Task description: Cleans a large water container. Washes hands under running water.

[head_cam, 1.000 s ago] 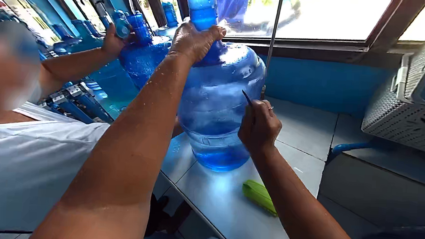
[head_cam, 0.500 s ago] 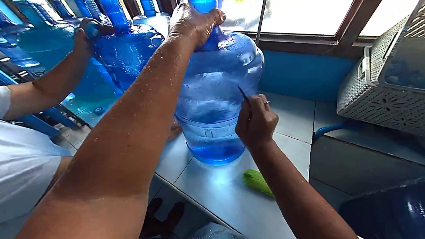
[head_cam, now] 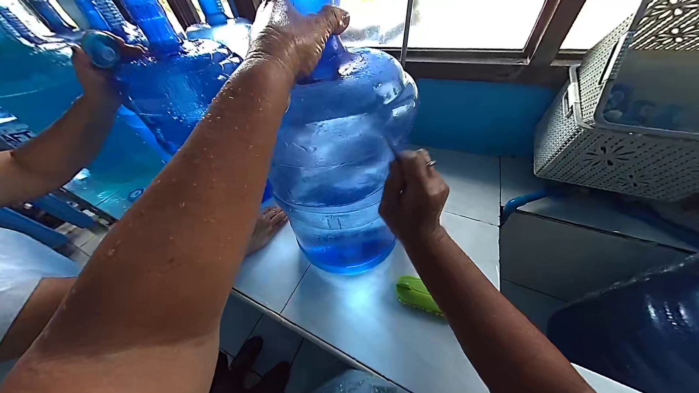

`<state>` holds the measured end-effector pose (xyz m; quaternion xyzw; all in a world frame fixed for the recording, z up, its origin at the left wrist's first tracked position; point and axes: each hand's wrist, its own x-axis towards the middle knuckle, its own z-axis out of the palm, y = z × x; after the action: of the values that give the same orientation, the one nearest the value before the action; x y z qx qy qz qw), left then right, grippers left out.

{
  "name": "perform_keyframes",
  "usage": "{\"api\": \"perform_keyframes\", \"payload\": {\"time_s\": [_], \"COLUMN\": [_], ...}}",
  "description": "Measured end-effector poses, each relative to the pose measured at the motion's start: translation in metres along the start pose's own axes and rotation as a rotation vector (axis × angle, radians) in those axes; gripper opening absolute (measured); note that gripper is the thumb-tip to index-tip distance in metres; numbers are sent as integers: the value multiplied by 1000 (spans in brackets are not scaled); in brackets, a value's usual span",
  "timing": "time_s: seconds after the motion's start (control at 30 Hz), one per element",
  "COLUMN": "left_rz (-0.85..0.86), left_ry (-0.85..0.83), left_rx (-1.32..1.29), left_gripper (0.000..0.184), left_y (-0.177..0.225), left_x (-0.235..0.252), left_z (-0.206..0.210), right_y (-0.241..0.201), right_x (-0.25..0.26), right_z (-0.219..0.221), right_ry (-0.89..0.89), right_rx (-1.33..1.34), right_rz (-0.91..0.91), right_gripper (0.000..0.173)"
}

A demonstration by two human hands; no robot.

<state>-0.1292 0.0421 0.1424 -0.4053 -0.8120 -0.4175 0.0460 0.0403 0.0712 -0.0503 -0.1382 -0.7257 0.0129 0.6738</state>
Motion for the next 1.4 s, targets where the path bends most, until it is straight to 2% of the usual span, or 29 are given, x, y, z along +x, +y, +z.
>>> {"api": "perform_keyframes", "payload": {"time_s": [0.07, 0.23, 0.47, 0.6, 0.7, 0.8, 0.9, 0.93, 1.07, 1.17, 1.27, 1.4], "left_rz": [-10, 3, -18, -19, -29, -17, -47, -47, -33, -59, -46, -39], "left_ry": [-9, 7, 7, 8, 16, 25, 15, 13, 25, 40, 37, 64], "left_rx": [-13, -12, 16, 14, 36, 26, 16, 8, -8, 0, 10, 21], "left_gripper": [81, 77, 78, 71, 71, 77, 75, 76, 70, 67, 65, 64], "left_y": [1, 2, 3, 6, 3, 7, 6, 7, 11, 17, 14, 14], "left_x": [1, -6, -2, -7, -6, -10, -18, -19, -24, -27, -28, -26], "left_z": [-2, -2, 0, -2, -1, -5, -6, -6, -4, -4, -2, -3], "right_y": [-5, 6, 2, 11, 7, 10, 5, 11, 33, 35, 55, 55], "right_x": [-1, 20, 18, 21, 16, 19, 3, 1, -13, -19, -12, -14], "right_z": [1, 1, -5, 1, -1, 1, -3, -2, 5, 5, 5, 5], "right_ry": [-44, 56, -68, 28, -25, -8, -112, -86, 13, -23, -75, -51], "right_rx": [1, -1, 29, 59, 74, 98, 72, 91, 187, 225, 247, 325], "right_rz": [-99, -22, -192, -77, -161, -137, -183, -164, 103, 79, 206, 100], "right_gripper": [19, 18, 19, 20, 16, 17, 16, 17, 16, 16, 16, 16]}}
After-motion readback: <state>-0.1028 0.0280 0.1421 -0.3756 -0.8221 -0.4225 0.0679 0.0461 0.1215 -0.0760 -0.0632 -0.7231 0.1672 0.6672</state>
